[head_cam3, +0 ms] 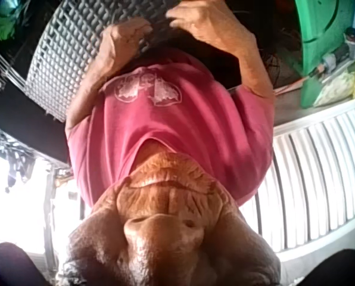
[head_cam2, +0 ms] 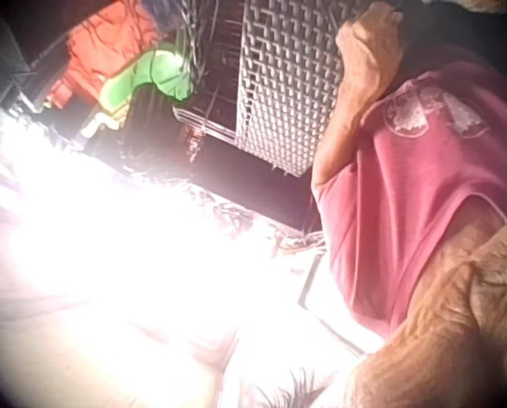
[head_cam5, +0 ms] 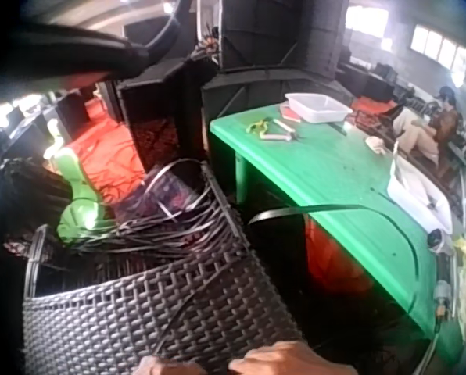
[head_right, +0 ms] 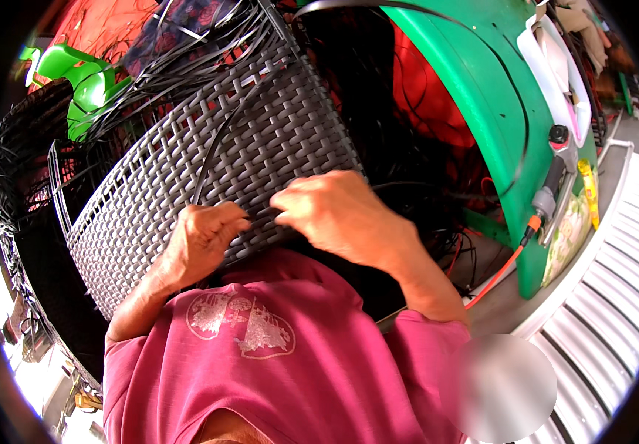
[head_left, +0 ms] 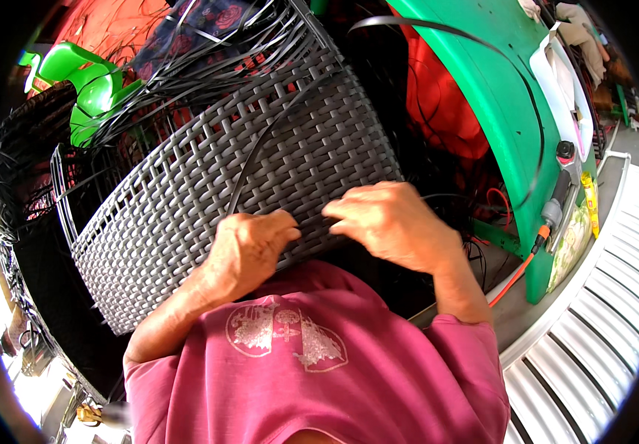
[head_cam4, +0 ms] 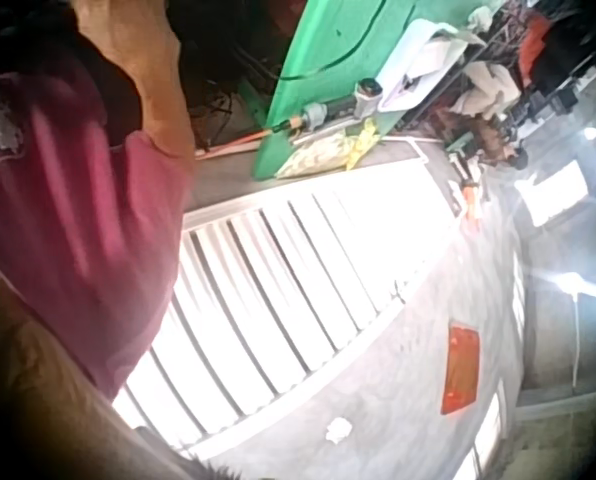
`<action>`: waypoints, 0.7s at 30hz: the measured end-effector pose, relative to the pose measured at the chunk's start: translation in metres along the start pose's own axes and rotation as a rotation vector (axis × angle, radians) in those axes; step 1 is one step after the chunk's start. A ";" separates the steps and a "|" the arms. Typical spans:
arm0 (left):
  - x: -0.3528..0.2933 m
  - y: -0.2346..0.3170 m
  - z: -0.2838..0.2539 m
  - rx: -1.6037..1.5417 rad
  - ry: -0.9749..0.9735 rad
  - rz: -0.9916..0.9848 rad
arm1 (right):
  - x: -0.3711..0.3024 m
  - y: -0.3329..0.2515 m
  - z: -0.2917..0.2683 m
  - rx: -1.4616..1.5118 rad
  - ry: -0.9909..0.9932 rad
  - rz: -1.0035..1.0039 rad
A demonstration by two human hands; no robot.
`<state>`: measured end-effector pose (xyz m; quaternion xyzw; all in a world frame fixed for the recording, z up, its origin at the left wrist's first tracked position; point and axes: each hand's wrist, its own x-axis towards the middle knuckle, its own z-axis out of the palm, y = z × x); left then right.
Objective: The person weaves black synthetic strips through the frame of a chair by hand. The person feeds individual strips through the existing weave, pulls them tight, and presses the weave flat with their hands.
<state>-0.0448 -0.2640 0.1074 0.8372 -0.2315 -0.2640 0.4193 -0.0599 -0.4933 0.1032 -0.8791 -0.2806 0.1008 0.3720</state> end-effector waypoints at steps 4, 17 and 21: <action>-0.001 -0.001 0.002 -0.070 -0.044 0.030 | -0.005 0.002 -0.007 -0.011 -0.043 -0.002; 0.042 -0.004 -0.019 0.107 0.354 0.334 | 0.005 0.011 -0.037 0.239 0.309 0.263; 0.109 -0.016 -0.031 0.512 0.580 0.445 | 0.031 0.030 -0.065 -0.019 0.479 0.223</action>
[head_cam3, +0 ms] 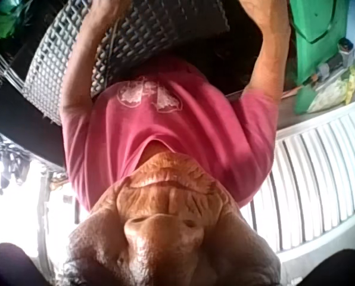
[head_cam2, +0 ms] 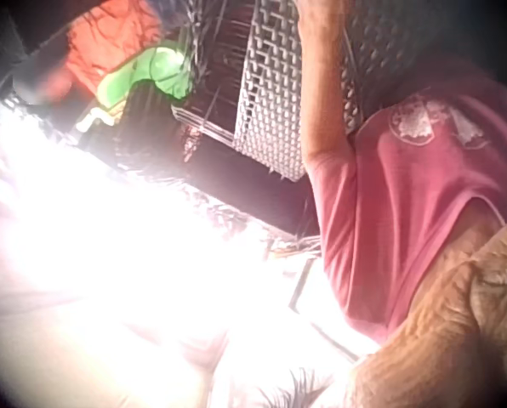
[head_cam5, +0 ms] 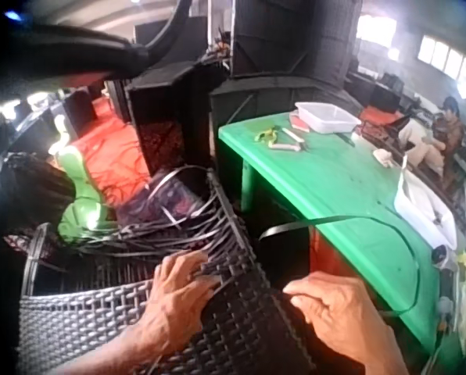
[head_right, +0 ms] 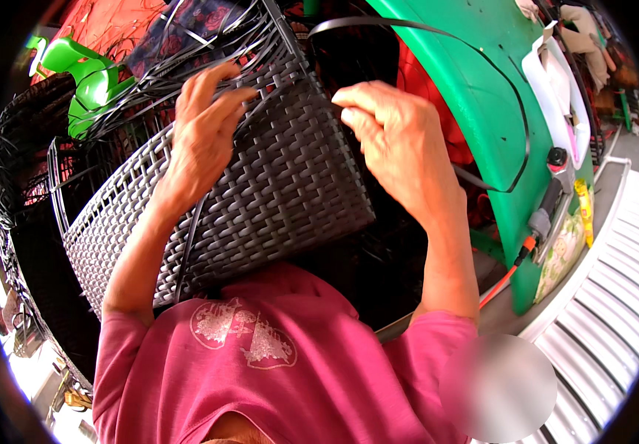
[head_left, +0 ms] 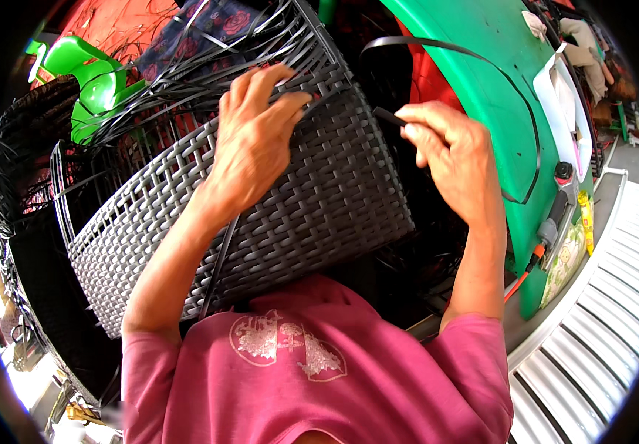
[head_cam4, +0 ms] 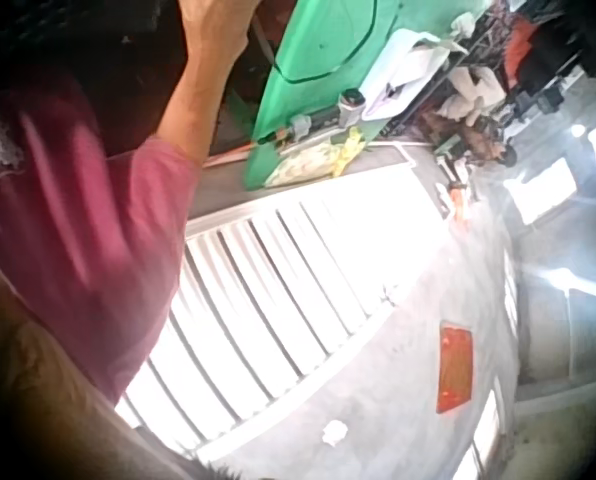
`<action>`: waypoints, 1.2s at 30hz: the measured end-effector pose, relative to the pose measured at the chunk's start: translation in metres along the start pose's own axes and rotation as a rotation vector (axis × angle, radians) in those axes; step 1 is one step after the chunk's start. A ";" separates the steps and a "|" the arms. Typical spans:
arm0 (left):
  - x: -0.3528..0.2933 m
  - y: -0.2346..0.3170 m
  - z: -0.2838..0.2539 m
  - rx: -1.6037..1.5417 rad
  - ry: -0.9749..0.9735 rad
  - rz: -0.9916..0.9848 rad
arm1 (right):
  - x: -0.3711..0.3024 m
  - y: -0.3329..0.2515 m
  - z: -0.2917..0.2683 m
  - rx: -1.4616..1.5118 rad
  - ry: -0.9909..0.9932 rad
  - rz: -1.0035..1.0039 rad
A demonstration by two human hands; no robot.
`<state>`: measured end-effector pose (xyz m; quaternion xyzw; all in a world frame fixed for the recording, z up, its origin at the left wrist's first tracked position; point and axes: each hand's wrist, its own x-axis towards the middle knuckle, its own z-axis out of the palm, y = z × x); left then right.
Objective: The person weaves black synthetic strips through the frame of a chair by hand. The person feeds individual strips through the existing weave, pulls them tight, and presses the weave flat with their hands.
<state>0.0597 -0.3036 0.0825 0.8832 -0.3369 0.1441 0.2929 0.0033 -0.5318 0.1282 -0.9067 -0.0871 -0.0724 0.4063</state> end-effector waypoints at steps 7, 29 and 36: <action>0.015 -0.010 0.059 -0.031 0.081 -0.083 | 0.048 0.026 0.019 -0.226 -0.037 -0.075; 0.000 0.014 0.061 -0.073 0.123 -0.235 | 0.105 0.020 0.040 -0.721 -0.476 -0.236; 0.002 0.013 0.058 -0.060 0.146 -0.232 | 0.109 0.019 0.053 -0.709 -0.449 -0.286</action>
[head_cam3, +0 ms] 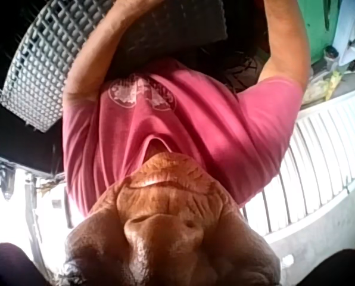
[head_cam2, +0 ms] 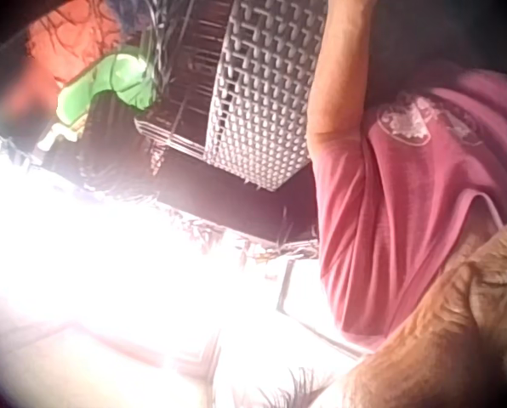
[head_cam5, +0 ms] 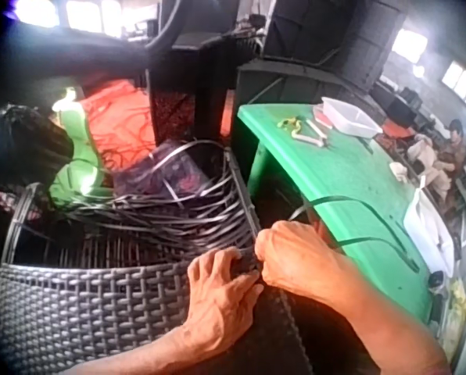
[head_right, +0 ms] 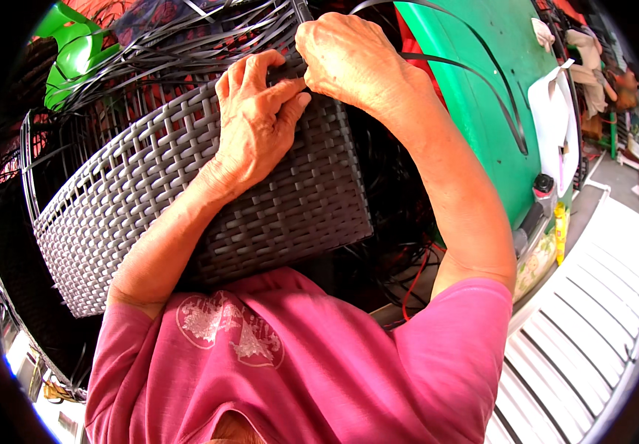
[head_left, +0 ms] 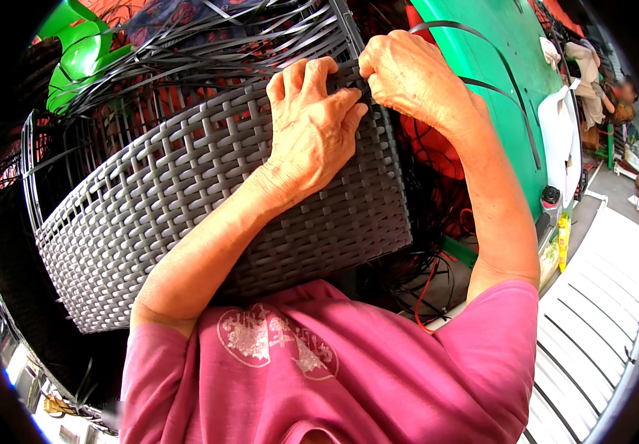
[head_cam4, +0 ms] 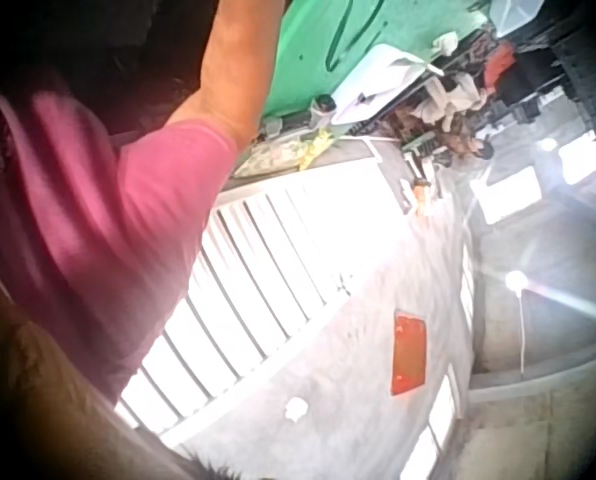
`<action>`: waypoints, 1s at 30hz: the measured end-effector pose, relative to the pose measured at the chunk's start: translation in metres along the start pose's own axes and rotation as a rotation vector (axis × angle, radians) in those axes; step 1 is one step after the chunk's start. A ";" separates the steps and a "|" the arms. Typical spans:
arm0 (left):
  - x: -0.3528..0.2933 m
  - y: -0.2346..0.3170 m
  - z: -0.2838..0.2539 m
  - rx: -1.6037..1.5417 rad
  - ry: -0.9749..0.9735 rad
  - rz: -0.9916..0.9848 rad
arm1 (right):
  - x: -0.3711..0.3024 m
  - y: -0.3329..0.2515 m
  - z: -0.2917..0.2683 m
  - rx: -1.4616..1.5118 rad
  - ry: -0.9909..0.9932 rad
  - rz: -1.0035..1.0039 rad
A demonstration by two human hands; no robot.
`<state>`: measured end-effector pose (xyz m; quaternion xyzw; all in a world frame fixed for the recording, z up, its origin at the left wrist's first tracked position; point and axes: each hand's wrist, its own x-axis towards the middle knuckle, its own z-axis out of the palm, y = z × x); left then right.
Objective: The person weaves black synthetic strips through the frame of a chair by hand. The person feeds individual strips through the existing weave, pulls them tight, and presses the weave flat with their hands.
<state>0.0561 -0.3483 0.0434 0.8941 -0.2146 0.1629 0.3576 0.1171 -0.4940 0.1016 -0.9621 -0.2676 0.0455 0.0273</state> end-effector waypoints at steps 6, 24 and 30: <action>0.052 -0.051 -0.012 -0.330 -0.270 -0.240 | -0.011 0.018 0.003 0.159 0.020 0.057; 0.094 -0.092 0.034 -1.344 -1.084 -0.905 | -0.017 0.043 0.030 0.743 0.089 0.161; 0.093 -0.095 0.038 -1.422 -1.100 -0.890 | -0.018 0.042 0.035 0.870 0.081 0.257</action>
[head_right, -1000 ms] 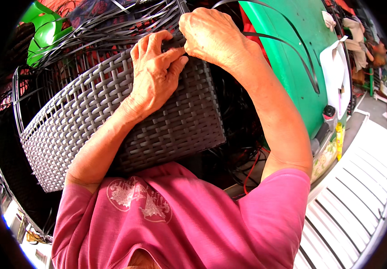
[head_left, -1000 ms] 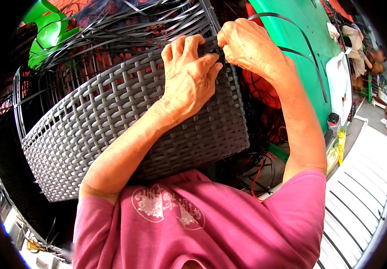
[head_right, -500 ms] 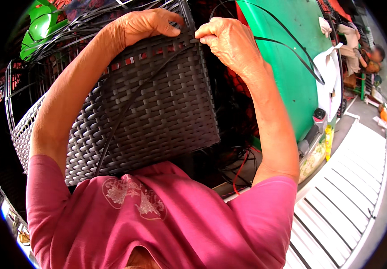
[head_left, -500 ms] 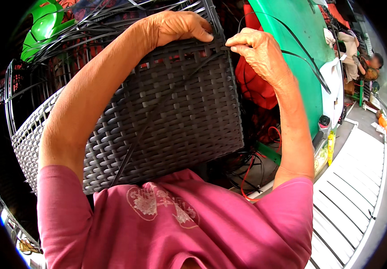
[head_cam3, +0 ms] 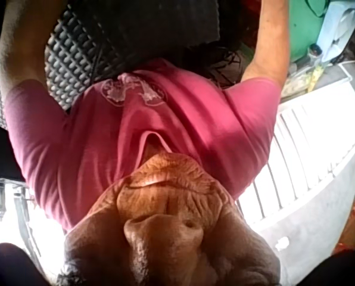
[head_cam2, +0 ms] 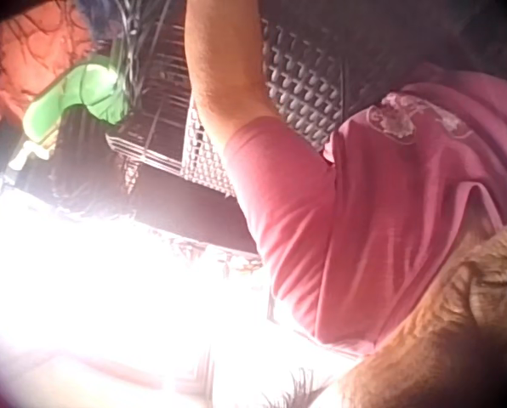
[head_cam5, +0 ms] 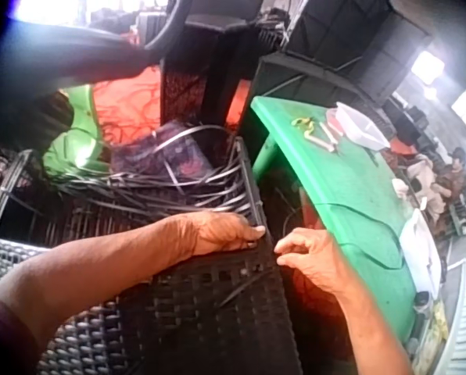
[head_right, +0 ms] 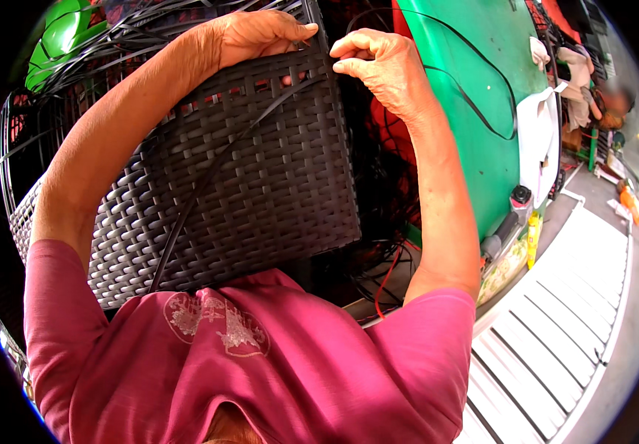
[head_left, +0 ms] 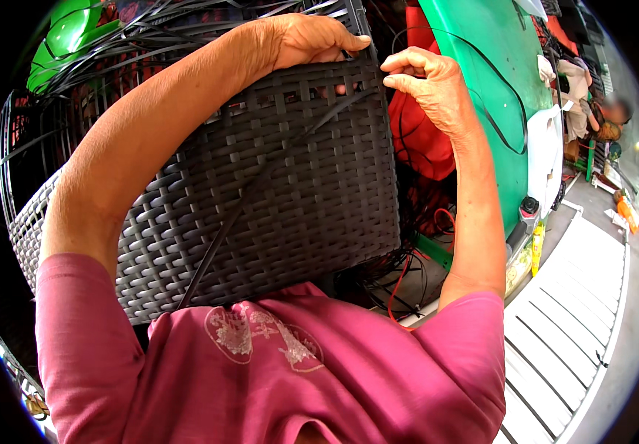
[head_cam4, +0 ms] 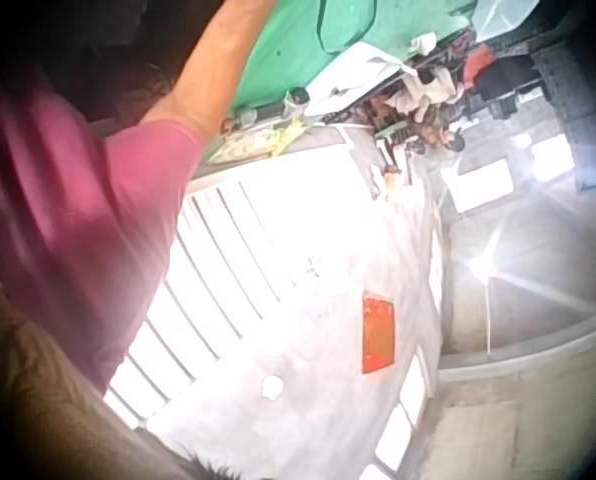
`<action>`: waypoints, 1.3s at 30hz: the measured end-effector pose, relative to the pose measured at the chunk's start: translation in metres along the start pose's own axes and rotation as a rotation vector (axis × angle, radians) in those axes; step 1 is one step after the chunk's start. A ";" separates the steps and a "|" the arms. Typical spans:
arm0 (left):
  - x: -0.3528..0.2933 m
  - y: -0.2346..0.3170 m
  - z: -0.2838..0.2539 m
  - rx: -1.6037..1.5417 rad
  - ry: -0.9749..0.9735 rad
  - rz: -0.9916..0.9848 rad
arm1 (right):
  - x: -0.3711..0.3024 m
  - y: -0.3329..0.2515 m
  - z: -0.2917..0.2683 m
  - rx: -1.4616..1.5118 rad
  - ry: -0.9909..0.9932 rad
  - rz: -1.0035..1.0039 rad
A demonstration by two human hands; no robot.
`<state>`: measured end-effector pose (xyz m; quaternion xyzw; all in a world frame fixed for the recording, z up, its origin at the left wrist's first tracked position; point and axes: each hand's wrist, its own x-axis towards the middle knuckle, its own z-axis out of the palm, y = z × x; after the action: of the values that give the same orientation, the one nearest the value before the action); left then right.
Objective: The person weaves black synthetic strips through the frame of a chair by hand. The person feeds individual strips through the existing weave, pulls them tight, and presses the weave flat with their hands.
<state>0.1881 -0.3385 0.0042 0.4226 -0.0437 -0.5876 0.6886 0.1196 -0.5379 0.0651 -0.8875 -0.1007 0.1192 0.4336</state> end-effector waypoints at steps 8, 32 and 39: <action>0.004 0.000 -0.004 0.093 -0.025 -0.118 | -0.009 0.001 0.010 0.146 -0.016 -0.087; -0.058 -0.059 0.064 1.236 0.927 0.790 | 0.012 0.022 -0.004 0.219 -0.180 -0.216; -0.036 0.016 -0.001 0.437 0.215 0.072 | 0.010 0.018 0.005 0.208 -0.073 -0.232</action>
<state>0.1895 -0.3086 0.0295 0.6197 -0.1114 -0.4909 0.6022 0.1293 -0.5426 0.0467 -0.8154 -0.2053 0.1105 0.5299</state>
